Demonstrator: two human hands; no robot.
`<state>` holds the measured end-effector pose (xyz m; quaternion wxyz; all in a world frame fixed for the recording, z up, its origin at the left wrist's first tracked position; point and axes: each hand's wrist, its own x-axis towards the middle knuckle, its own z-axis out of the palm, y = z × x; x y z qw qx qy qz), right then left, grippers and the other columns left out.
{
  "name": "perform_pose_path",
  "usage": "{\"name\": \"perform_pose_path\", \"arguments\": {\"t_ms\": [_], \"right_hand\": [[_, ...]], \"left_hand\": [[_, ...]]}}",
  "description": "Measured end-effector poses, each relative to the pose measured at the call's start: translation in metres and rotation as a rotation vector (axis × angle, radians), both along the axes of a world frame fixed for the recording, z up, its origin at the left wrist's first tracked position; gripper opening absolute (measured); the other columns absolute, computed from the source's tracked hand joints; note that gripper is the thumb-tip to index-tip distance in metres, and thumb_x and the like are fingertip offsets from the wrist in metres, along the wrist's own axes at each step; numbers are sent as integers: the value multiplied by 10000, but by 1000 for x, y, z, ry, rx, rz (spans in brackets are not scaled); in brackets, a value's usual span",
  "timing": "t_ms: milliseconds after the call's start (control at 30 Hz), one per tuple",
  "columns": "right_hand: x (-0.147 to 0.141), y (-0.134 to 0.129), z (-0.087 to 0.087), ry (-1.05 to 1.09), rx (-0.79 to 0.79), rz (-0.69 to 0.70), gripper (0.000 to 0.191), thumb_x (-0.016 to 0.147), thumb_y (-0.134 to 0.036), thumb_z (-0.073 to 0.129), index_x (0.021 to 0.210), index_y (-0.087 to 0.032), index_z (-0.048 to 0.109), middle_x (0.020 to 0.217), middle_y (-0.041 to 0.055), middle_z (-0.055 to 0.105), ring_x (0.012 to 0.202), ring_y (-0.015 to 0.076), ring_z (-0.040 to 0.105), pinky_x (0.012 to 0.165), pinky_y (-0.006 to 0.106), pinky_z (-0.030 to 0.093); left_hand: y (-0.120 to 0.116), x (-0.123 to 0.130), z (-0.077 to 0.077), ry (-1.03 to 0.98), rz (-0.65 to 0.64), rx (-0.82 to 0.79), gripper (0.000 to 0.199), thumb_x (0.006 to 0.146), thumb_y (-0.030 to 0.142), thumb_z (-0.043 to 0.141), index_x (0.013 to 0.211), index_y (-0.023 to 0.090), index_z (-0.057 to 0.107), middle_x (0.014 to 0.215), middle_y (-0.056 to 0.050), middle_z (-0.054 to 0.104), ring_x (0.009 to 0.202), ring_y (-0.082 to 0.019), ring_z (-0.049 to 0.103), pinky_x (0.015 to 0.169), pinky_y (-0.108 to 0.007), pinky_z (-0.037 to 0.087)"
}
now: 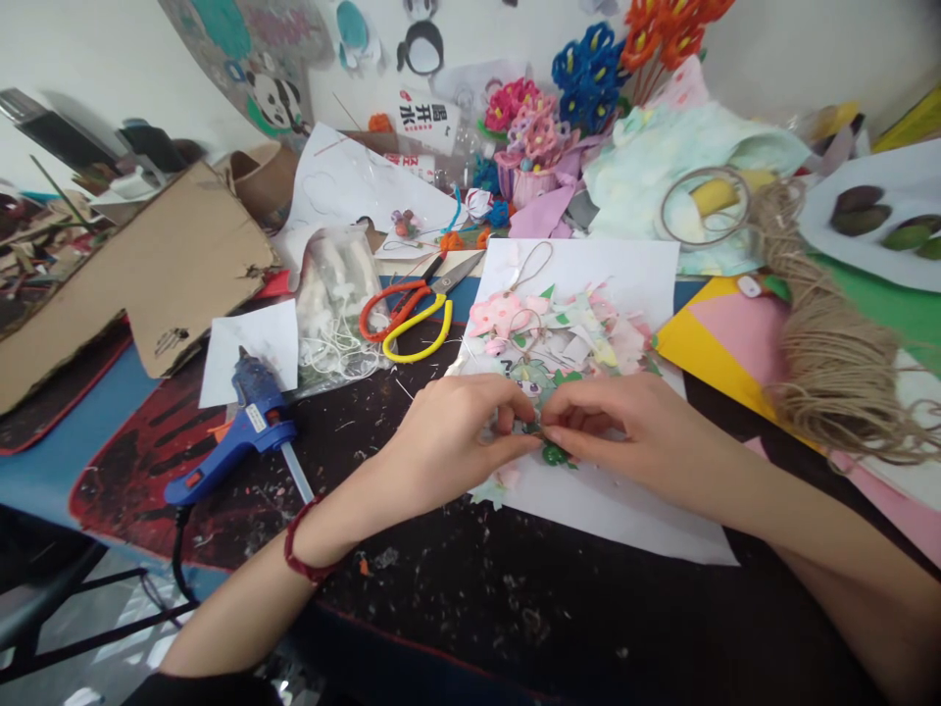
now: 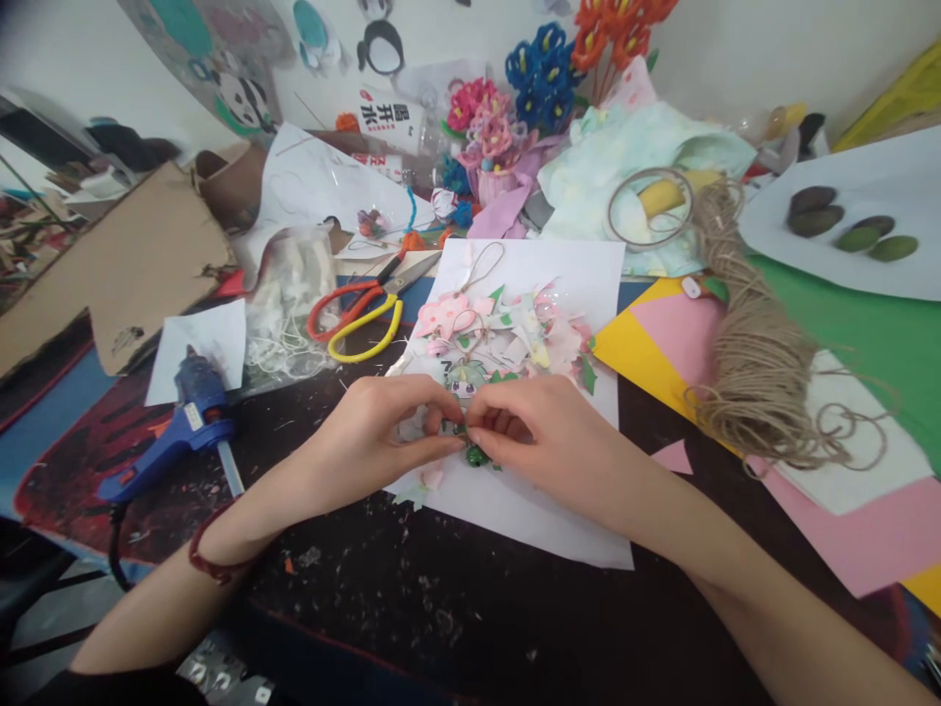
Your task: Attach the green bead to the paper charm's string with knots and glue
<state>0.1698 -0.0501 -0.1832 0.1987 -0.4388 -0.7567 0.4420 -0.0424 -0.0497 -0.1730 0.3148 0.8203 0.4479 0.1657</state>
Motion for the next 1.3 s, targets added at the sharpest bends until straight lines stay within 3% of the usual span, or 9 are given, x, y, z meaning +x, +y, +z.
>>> {"name": "perform_pose_path", "arguments": {"t_ms": [233, 533, 833, 1067, 1167, 1300], "right_hand": [[0, 0, -4, 13, 45, -14, 136, 879, -199, 610, 799, -224, 717, 678, -38, 678, 593, 116, 601, 540, 244, 435], [0, 0, -5, 18, 72, -15, 137, 878, -204, 622, 777, -225, 712, 658, -38, 671, 577, 119, 592, 527, 254, 421], [0, -1, 1, 107, 36, -98, 126, 903, -252, 606, 819, -216, 693, 694, -19, 695, 645, 128, 643, 624, 253, 514], [-7, -5, 25, 225, 125, -176, 106, 916, -288, 634, 878, -217, 703, 768, -14, 729, 682, 127, 685, 658, 248, 534], [-11, -7, 50, 188, 259, -241, 89, 909, -262, 646, 865, -220, 711, 778, -17, 730, 690, 124, 672, 639, 242, 502], [-15, -9, 97, 127, 478, -332, 92, 909, -237, 642, 861, -228, 719, 741, -28, 707, 619, 108, 595, 566, 242, 433]], "left_hand": [[-1, 3, -3, -2, -81, 92, 64, 891, 136, 684, 887, 166, 741, 776, 9, 657, 749, -133, 594, 682, -258, 434], [-3, 0, -4, -11, -45, 41, 66, 868, 118, 692, 836, 177, 692, 772, 29, 630, 724, -117, 570, 665, -244, 424], [-3, 1, 1, -73, -7, 114, 41, 913, 153, 654, 878, 162, 673, 787, 10, 668, 687, -115, 557, 636, -245, 396], [-1, 1, 33, -87, 53, 183, 75, 925, 163, 613, 867, 161, 660, 811, -7, 693, 692, -123, 580, 628, -248, 407], [0, 2, 56, -126, 65, 238, 79, 927, 178, 611, 865, 168, 659, 805, 2, 695, 701, -121, 588, 635, -248, 410], [5, 7, 98, -176, 92, 368, 82, 926, 192, 603, 872, 170, 660, 793, 1, 691, 683, -120, 576, 623, -253, 398]]}}
